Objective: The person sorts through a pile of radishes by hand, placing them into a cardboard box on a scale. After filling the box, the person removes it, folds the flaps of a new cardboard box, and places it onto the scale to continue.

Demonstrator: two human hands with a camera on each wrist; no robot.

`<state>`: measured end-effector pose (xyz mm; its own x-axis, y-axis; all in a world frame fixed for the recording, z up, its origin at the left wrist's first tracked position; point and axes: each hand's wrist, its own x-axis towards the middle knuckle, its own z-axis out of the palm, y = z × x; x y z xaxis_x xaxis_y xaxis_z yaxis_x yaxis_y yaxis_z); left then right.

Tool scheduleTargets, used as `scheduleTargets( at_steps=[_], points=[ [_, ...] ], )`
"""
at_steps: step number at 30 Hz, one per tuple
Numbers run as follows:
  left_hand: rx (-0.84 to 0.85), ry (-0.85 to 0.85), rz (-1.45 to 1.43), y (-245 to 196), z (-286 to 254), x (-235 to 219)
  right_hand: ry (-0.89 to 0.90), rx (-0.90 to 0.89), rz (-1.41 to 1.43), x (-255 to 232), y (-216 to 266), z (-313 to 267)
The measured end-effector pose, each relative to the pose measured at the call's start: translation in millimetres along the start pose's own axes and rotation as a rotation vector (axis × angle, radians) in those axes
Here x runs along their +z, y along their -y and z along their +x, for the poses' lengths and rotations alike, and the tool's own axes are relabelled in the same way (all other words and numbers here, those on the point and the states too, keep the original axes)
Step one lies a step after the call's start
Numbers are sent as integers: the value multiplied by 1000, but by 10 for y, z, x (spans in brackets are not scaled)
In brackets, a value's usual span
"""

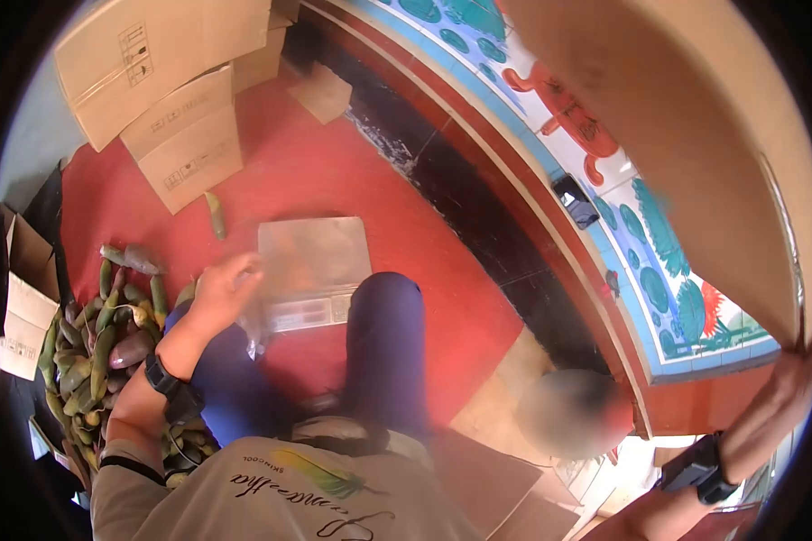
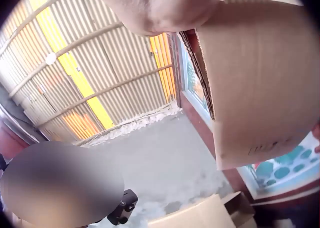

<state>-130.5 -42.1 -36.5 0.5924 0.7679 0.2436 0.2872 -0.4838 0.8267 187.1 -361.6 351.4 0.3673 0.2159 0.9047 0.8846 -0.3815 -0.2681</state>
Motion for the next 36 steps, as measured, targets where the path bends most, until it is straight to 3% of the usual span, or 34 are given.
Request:
scheduleTargets(
  at_steps=[4, 8, 12, 14, 18, 20, 22, 24, 27, 36],
  points=[
    [28, -108, 6, 170, -53, -19, 164, 682, 771, 943, -49, 330],
    [51, -275, 34, 79, -57, -119, 294, 738, 723, 1812, 267, -233],
    [-33, -406, -47, 78, -37, -115, 514, 615, 783, 2346, 178, -655],
    [-98, -282, -57, 82, -22, -109, 574, 596, 773, 2470, 373, -803],
    [-60, -117, 138, 52, 29, -73, 648, 585, 734, 2732, 510, -928],
    [-105, -68, 154, 31, 47, -39, 826, 416, 607, 2849, 499, -969],
    [-90, -45, 119, 52, 89, 11, 827, 429, 619, 3003, 530, -1106],
    [-86, -7, 112, 102, 113, 77, 902, 105, 396, 3186, 471, -1233],
    [-75, 41, 102, 93, 150, 143, 900, -13, 327, 3315, 632, -1485],
    [-109, 180, 107, 110, 237, 268, 1044, -83, 164, 3566, 1025, -1923]
  ],
)
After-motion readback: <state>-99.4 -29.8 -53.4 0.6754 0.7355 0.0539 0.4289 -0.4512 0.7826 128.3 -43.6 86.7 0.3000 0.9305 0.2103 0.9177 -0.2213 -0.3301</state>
